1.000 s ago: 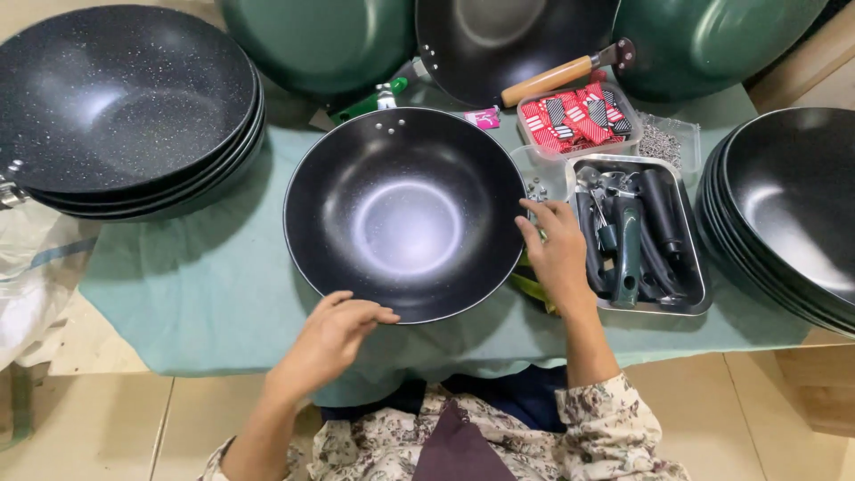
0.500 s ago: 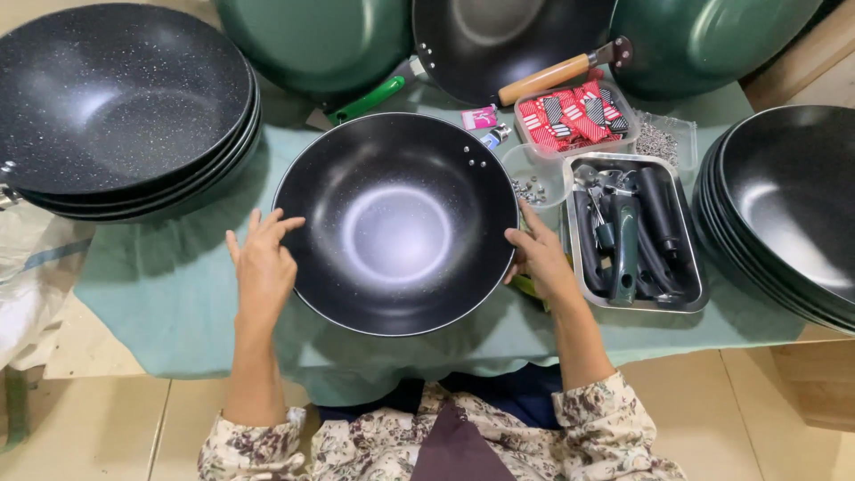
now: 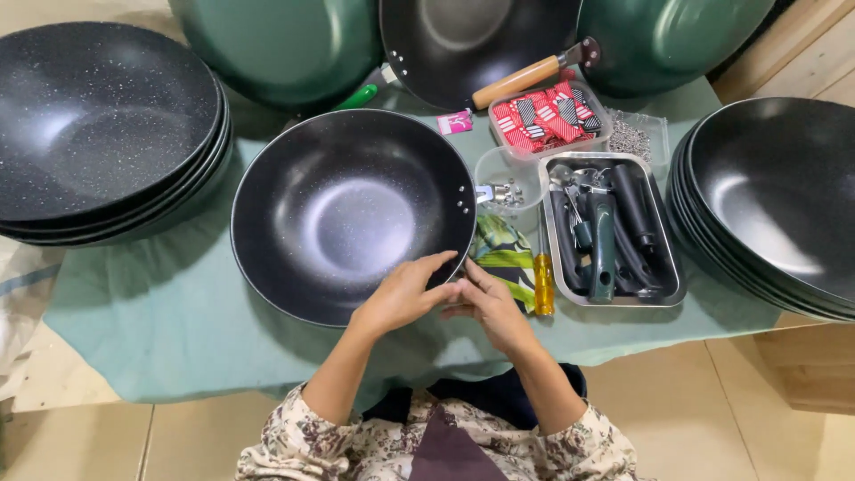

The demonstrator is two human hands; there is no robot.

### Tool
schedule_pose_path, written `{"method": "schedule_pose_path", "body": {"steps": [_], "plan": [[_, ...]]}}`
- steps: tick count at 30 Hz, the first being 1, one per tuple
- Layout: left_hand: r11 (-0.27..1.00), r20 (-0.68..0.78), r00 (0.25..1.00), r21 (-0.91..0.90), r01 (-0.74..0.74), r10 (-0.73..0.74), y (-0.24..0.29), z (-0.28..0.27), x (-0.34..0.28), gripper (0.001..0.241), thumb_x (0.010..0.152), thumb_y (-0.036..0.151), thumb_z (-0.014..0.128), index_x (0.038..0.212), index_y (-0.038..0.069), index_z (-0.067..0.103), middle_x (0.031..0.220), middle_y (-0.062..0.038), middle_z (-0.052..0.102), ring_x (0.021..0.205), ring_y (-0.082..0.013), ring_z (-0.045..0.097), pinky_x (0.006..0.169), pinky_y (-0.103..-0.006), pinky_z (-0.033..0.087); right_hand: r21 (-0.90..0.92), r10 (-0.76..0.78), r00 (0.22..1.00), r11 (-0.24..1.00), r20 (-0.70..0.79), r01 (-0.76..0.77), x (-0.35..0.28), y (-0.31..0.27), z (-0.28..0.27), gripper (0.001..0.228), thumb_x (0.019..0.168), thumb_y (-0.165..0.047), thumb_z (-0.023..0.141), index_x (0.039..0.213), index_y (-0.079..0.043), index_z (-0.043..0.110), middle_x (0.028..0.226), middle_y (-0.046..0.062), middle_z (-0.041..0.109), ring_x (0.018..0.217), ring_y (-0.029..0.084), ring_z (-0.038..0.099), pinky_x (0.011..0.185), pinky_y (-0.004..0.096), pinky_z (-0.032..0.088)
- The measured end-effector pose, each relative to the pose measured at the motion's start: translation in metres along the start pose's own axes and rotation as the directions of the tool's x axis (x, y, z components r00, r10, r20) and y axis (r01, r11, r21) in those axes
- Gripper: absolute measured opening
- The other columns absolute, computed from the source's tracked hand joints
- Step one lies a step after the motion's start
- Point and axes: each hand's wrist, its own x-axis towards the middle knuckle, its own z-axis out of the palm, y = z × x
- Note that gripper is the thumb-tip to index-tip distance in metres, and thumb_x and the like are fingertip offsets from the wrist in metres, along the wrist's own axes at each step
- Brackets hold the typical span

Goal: Assembling a handle onto a frying pan using a screwdriver and screws.

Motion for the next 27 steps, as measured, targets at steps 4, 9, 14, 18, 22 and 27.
{"method": "schedule_pose_path", "body": {"steps": [4, 9, 14, 18, 22, 27], "plan": [[0.998, 0.052, 0.998, 0.053, 0.026, -0.029, 0.000, -0.001, 0.000, 0.063, 0.094, 0.033, 0.066, 0.151, 0.011, 0.049, 0.141, -0.023, 0.059, 0.128, -0.0431, 0.058, 0.106, -0.0649, 0.039, -0.090, -0.025, 0.999, 0.996, -0.046, 0.021, 0.007, -0.007, -0.030, 0.051, 0.098, -0.011, 0.060, 0.148, -0.001, 0.053, 0.132, 0.024, 0.067, 0.091, 0.031, 0.076, 0.075, 0.043, 0.067], [0.987, 0.130, 0.990, 0.154, 0.035, -0.055, 0.012, -0.020, -0.010, 0.061, 0.096, 0.032, 0.065, 0.151, 0.013, 0.049, 0.143, -0.019, 0.059, 0.118, -0.0444, 0.063, 0.098, -0.0559, 0.048, -0.165, -0.150, 0.979, 0.978, -0.138, 0.127, 0.005, -0.038, -0.040, 0.041, 0.100, -0.009, 0.057, 0.139, 0.003, 0.061, 0.125, 0.023, 0.069, 0.087, 0.025, 0.074, 0.073, 0.034, 0.066], [0.982, 0.139, 0.985, 0.174, 0.078, -0.103, 0.015, -0.034, -0.020, 0.059, 0.094, 0.031, 0.067, 0.148, 0.012, 0.053, 0.142, -0.021, 0.060, 0.118, -0.0467, 0.062, 0.096, -0.0577, 0.049, -0.458, -0.335, 0.922, 0.862, -0.195, 0.217, -0.001, -0.055, -0.068, 0.033, 0.100, -0.009, 0.063, 0.131, -0.001, 0.069, 0.100, 0.019, 0.072, 0.070, 0.021, 0.069, 0.062, 0.030, 0.061], [0.992, 0.091, 0.994, 0.110, 0.055, -0.065, 0.023, -0.036, -0.022, 0.063, 0.092, 0.029, 0.069, 0.149, 0.011, 0.051, 0.143, -0.024, 0.057, 0.121, -0.0483, 0.060, 0.096, -0.0585, 0.050, -0.965, -0.756, 0.654, 0.198, -0.039, 0.172, -0.014, -0.078, -0.089, 0.026, 0.102, -0.012, 0.068, 0.127, -0.011, 0.076, 0.109, 0.015, 0.067, 0.097, 0.030, 0.064, 0.085, 0.039, 0.053], [0.987, -0.186, 0.980, -0.129, -0.092, 0.067, 0.025, -0.015, -0.009, 0.044, 0.094, 0.026, 0.069, 0.136, 0.012, 0.066, 0.136, -0.021, 0.064, 0.126, -0.0423, 0.060, 0.101, -0.0512, 0.051, -0.996, -0.813, 0.582, 0.051, 0.003, 0.076, -0.021, -0.081, -0.133, 0.030, 0.102, -0.010, 0.068, 0.131, -0.013, 0.074, 0.112, 0.011, 0.063, 0.109, 0.029, 0.059, 0.097, 0.039, 0.049], [0.880, -0.282, 0.939, -0.371, -0.297, 0.197, 0.035, 0.045, 0.035, 0.026, 0.100, 0.017, 0.063, 0.123, 0.014, 0.073, 0.121, -0.013, 0.073, 0.118, -0.0306, 0.068, 0.097, -0.0390, 0.057, -0.999, -0.770, 0.637, -0.047, 0.030, -0.010, -0.024, -0.085, -0.160, 0.041, 0.094, -0.006, 0.076, 0.135, -0.005, 0.070, 0.116, 0.018, 0.063, 0.111, 0.035, 0.059, 0.098, 0.043, 0.047]]}}
